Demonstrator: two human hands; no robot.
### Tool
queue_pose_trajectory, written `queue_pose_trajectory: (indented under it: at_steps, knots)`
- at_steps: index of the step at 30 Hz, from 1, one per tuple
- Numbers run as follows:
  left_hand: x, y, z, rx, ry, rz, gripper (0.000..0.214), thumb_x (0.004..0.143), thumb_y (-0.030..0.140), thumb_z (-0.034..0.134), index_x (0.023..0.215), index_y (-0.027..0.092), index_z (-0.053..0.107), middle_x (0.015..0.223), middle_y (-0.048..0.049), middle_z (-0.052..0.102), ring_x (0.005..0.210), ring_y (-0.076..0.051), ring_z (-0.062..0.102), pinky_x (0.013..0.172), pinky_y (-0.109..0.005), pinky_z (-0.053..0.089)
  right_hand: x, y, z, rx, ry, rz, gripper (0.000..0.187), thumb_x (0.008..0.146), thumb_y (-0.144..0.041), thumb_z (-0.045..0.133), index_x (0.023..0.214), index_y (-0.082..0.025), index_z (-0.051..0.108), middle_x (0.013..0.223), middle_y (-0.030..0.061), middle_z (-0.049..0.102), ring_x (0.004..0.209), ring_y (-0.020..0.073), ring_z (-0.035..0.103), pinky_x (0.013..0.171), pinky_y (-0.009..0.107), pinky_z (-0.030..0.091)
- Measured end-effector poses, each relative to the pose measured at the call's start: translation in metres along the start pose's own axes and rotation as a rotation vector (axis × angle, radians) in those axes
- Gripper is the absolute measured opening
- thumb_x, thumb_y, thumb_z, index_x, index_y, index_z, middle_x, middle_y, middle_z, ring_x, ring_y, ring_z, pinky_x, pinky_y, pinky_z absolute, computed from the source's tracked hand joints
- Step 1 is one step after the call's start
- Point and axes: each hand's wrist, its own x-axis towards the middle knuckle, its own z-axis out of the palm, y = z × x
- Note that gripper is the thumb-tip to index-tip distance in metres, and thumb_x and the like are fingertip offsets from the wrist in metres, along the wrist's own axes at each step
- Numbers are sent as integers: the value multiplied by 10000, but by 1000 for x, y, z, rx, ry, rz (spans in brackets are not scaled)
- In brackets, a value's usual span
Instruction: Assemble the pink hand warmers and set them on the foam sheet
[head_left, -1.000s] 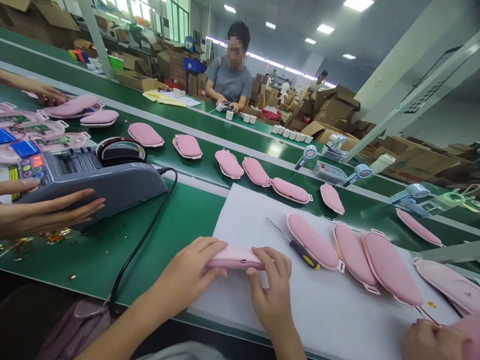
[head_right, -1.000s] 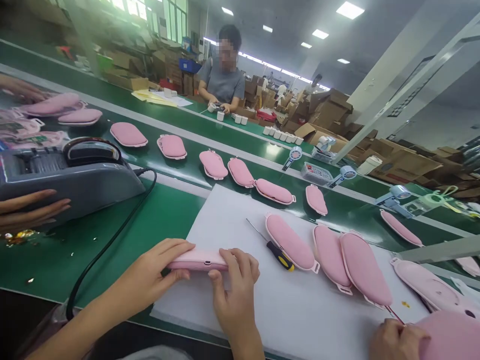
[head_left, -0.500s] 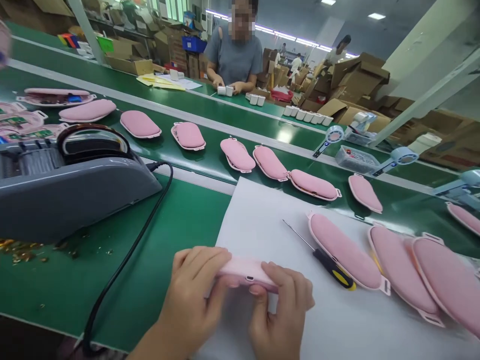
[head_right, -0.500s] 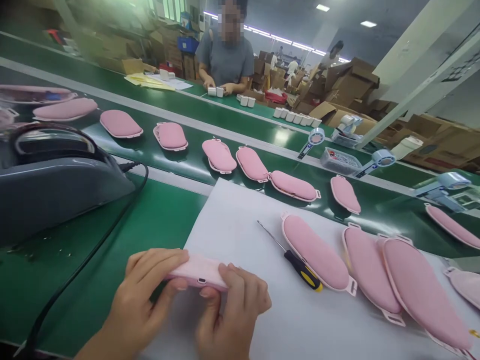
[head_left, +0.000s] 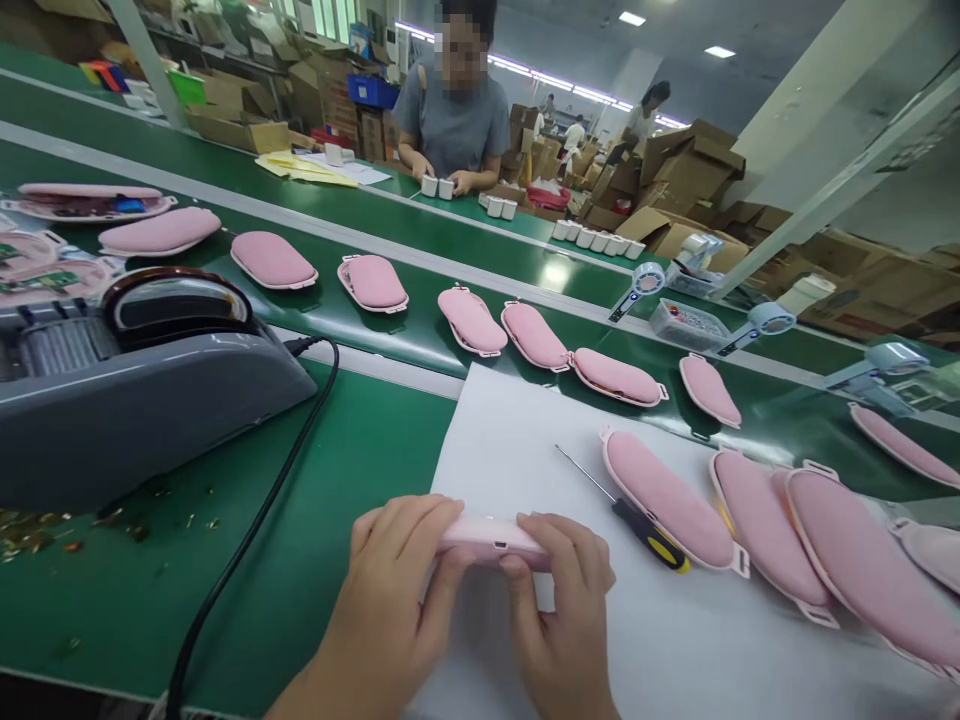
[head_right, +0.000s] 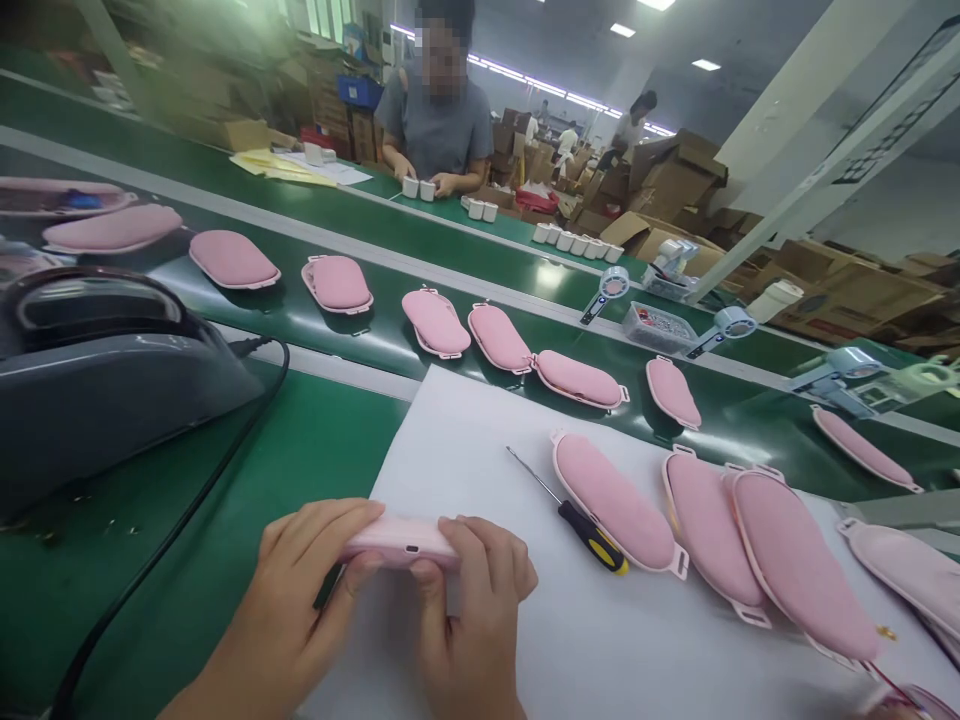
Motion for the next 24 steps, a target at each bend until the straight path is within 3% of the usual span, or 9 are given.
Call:
queue_pose_trajectory:
  at_steps: [6,9,12,15,20,24]
  knots:
    - [-12,10,2,106,68,23,231,878,230,533,1104,214,578,1080,-71,680,1062,-246,588,885,-362,385,-6,0,-5,107,34,17,245,946,-318,504,1157,-198,534,1101,89,563,1006,221,513,850,356,379]
    - [-10,16,9,88,132,-10,166,858,228,553,1021,209,576,973,-63,678,941,-233,603,821,-366,386,-8,-4,-1,161,62,63,161,926,-261,524,1075,-220,571,1009,62,576,956,216,528,823,357,394]
    - [-4,19,15,73,200,-55,80,855,213,533,930,226,556,856,-32,672,807,-215,595,739,-364,365,-7,-13,7,131,174,130,128,908,-202,492,1000,-220,579,930,53,585,913,228,534,814,383,371]
    - [0,19,18,64,225,-62,75,853,193,530,912,229,559,823,-19,684,775,-210,603,719,-363,361,-3,-18,12,92,198,166,123,893,-191,483,959,-218,583,888,46,605,872,233,549,805,395,356]
    - [-7,3,12,38,145,-13,139,853,223,551,973,243,616,898,-25,720,832,-207,646,729,-346,417,2,-3,-4,84,32,108,153,879,-289,558,1018,-248,607,936,31,671,874,228,621,779,377,418]
    - [-4,-19,-11,-97,-18,37,313,906,196,452,1163,287,607,1082,-16,724,974,-175,668,801,-287,511,6,17,-25,163,-206,161,254,816,-266,634,1069,-277,657,995,19,715,866,215,663,759,335,486]
